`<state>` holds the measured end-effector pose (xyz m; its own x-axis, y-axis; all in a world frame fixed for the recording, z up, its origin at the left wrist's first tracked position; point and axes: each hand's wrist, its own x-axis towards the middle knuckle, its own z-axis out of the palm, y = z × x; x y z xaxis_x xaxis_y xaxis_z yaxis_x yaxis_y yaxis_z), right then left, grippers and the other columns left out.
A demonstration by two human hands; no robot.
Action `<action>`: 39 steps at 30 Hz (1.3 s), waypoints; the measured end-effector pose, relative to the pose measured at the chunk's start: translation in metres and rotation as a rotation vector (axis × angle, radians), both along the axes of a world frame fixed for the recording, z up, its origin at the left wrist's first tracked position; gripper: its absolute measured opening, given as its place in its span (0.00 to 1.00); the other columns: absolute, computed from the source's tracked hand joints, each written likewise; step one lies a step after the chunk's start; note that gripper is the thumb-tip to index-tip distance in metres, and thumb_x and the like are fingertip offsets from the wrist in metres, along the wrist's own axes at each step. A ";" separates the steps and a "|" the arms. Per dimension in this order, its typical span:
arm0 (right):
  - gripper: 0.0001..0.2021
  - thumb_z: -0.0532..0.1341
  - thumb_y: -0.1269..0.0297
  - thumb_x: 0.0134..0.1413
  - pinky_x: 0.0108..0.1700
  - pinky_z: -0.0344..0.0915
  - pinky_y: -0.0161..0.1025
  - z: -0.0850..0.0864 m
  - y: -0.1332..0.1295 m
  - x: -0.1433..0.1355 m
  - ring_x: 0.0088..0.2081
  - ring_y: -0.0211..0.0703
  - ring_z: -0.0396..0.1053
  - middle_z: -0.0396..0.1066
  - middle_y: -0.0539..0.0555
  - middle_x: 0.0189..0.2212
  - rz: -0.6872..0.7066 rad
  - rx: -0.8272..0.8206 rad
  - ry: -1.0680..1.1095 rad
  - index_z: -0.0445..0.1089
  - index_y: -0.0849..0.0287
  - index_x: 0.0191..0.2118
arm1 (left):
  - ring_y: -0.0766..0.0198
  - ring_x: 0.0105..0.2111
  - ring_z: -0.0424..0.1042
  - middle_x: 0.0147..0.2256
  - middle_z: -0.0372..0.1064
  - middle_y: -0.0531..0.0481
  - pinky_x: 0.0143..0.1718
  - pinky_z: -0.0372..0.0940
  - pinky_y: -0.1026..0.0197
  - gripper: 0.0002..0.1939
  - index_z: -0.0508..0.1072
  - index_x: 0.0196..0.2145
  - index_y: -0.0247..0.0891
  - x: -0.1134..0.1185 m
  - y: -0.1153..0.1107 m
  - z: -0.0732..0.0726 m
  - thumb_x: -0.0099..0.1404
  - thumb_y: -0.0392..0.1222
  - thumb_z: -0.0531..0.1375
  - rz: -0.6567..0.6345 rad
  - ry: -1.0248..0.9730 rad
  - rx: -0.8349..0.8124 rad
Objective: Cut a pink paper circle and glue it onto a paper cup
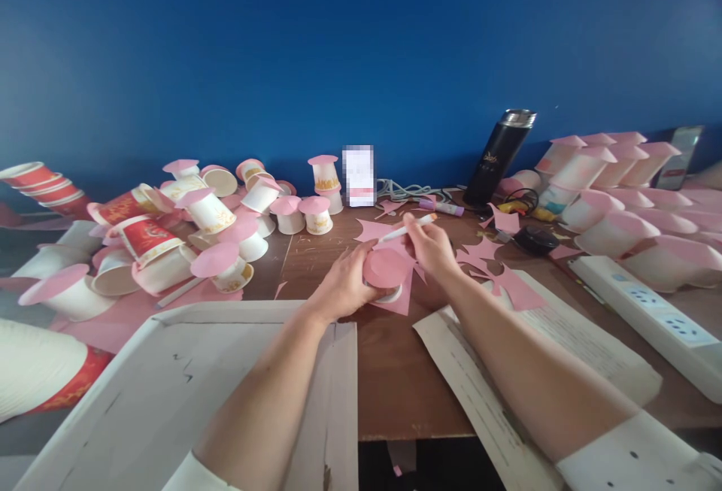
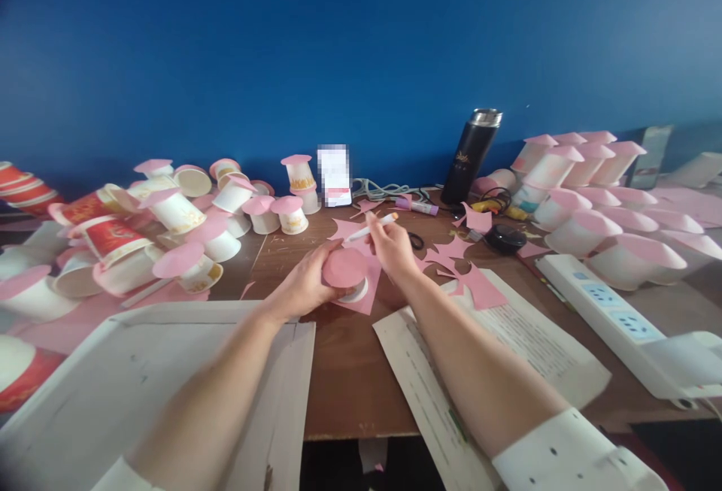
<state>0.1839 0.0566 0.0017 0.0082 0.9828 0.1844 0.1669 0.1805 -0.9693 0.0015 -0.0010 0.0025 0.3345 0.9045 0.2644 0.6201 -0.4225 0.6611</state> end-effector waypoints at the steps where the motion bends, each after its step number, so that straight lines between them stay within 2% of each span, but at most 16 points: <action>1: 0.24 0.56 0.42 0.54 0.21 0.51 0.32 0.006 -0.004 0.002 0.18 0.31 0.54 0.59 0.46 0.17 -0.026 0.066 0.107 0.72 0.61 0.31 | 0.47 0.59 0.59 0.59 0.60 0.39 0.58 0.56 0.47 0.44 0.57 0.61 0.40 0.000 0.000 0.000 0.51 0.55 0.67 0.011 0.010 -0.012; 4: 0.17 0.62 0.48 0.53 0.19 0.48 0.29 0.023 -0.019 0.013 0.17 0.29 0.52 0.57 0.44 0.16 0.055 0.204 0.293 0.73 0.60 0.32 | 0.46 0.59 0.59 0.60 0.60 0.40 0.57 0.57 0.46 0.45 0.56 0.61 0.40 0.002 0.000 0.001 0.50 0.56 0.66 0.035 0.047 -0.057; 5: 0.16 0.63 0.50 0.52 0.18 0.47 0.29 0.028 -0.023 0.019 0.16 0.28 0.51 0.57 0.43 0.15 0.146 0.187 0.327 0.73 0.60 0.31 | 0.46 0.58 0.60 0.59 0.60 0.39 0.57 0.57 0.46 0.45 0.56 0.62 0.40 0.003 0.000 0.001 0.50 0.55 0.67 0.038 0.058 -0.064; 7: 0.14 0.65 0.52 0.50 0.17 0.47 0.28 0.037 -0.030 0.031 0.14 0.28 0.51 0.58 0.42 0.13 0.433 0.052 0.307 0.73 0.60 0.30 | 0.46 0.58 0.60 0.59 0.60 0.38 0.57 0.57 0.46 0.46 0.56 0.62 0.37 0.004 0.001 0.001 0.50 0.53 0.67 0.040 0.074 -0.055; 10: 0.15 0.68 0.56 0.47 0.20 0.57 0.30 0.047 -0.039 0.041 0.18 0.31 0.62 0.70 0.48 0.20 0.964 -0.250 -0.054 0.76 0.62 0.36 | 0.47 0.58 0.61 0.59 0.60 0.37 0.58 0.56 0.48 0.46 0.56 0.61 0.35 0.004 0.001 0.000 0.50 0.52 0.67 0.043 0.065 -0.023; 11: 0.16 0.68 0.57 0.47 0.22 0.59 0.30 0.049 -0.042 0.041 0.20 0.32 0.65 0.72 0.50 0.22 1.076 -0.287 -0.192 0.77 0.62 0.39 | 0.47 0.58 0.61 0.60 0.60 0.38 0.58 0.56 0.48 0.46 0.56 0.62 0.36 0.003 0.001 -0.001 0.50 0.53 0.67 0.037 0.053 -0.016; 13: 0.16 0.66 0.59 0.50 0.26 0.61 0.29 0.053 -0.049 0.034 0.25 0.34 0.69 0.74 0.50 0.26 1.215 -0.247 -0.418 0.76 0.60 0.45 | 0.48 0.58 0.60 0.60 0.60 0.40 0.58 0.56 0.48 0.45 0.56 0.62 0.38 0.001 0.002 -0.001 0.51 0.56 0.66 0.018 0.034 -0.018; 16: 0.16 0.58 0.65 0.57 0.36 0.65 0.32 0.057 -0.062 0.018 0.32 0.36 0.73 0.76 0.53 0.35 1.292 -0.171 -0.587 0.72 0.59 0.51 | 0.47 0.60 0.59 0.61 0.58 0.40 0.59 0.54 0.47 0.46 0.55 0.62 0.39 -0.001 0.002 -0.001 0.51 0.58 0.66 -0.009 0.029 -0.031; 20: 0.16 0.55 0.69 0.59 0.42 0.65 0.36 0.063 -0.078 0.009 0.33 0.36 0.73 0.75 0.54 0.44 1.166 0.002 -0.768 0.71 0.58 0.51 | 0.47 0.60 0.58 0.61 0.58 0.39 0.59 0.54 0.46 0.46 0.55 0.62 0.40 -0.001 0.002 0.000 0.51 0.57 0.67 -0.017 0.024 -0.053; 23: 0.17 0.56 0.72 0.57 0.44 0.64 0.36 0.071 -0.087 0.012 0.38 0.39 0.73 0.76 0.53 0.45 1.223 0.061 -0.783 0.71 0.57 0.52 | 0.48 0.59 0.59 0.61 0.59 0.39 0.59 0.54 0.47 0.47 0.55 0.63 0.40 0.000 0.000 0.000 0.51 0.57 0.67 -0.004 0.001 -0.070; 27: 0.17 0.58 0.72 0.57 0.43 0.65 0.31 0.080 -0.097 0.020 0.43 0.38 0.73 0.76 0.53 0.45 1.393 0.042 -0.668 0.72 0.56 0.52 | 0.49 0.59 0.60 0.60 0.60 0.39 0.59 0.55 0.48 0.46 0.55 0.63 0.41 -0.001 -0.001 -0.001 0.52 0.58 0.66 -0.015 -0.019 -0.059; 31: 0.17 0.58 0.72 0.58 0.39 0.66 0.28 0.086 -0.100 0.026 0.37 0.35 0.75 0.78 0.54 0.40 1.495 -0.018 -0.557 0.72 0.58 0.52 | 0.49 0.59 0.59 0.60 0.59 0.40 0.59 0.54 0.47 0.45 0.54 0.63 0.43 -0.001 -0.002 0.000 0.52 0.58 0.66 -0.019 -0.023 -0.066; 36: 0.18 0.57 0.71 0.59 0.39 0.67 0.28 0.090 -0.097 0.030 0.37 0.35 0.75 0.76 0.53 0.45 1.458 -0.147 -0.583 0.70 0.52 0.54 | 0.50 0.60 0.58 0.60 0.59 0.41 0.60 0.53 0.47 0.45 0.54 0.63 0.45 0.000 -0.003 0.000 0.52 0.57 0.66 -0.013 -0.026 -0.076; 39: 0.18 0.57 0.71 0.59 0.41 0.67 0.30 0.090 -0.094 0.030 0.37 0.37 0.75 0.77 0.53 0.41 1.398 -0.145 -0.615 0.71 0.53 0.54 | 0.50 0.60 0.58 0.61 0.59 0.41 0.60 0.53 0.47 0.44 0.54 0.63 0.44 0.000 -0.002 0.000 0.53 0.56 0.66 -0.021 -0.019 -0.057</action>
<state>0.2138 -0.0377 0.0915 -0.9480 0.1488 -0.2814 0.3183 0.4420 -0.8386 0.0015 -0.0029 0.0022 0.3493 0.9110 0.2194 0.5985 -0.3970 0.6958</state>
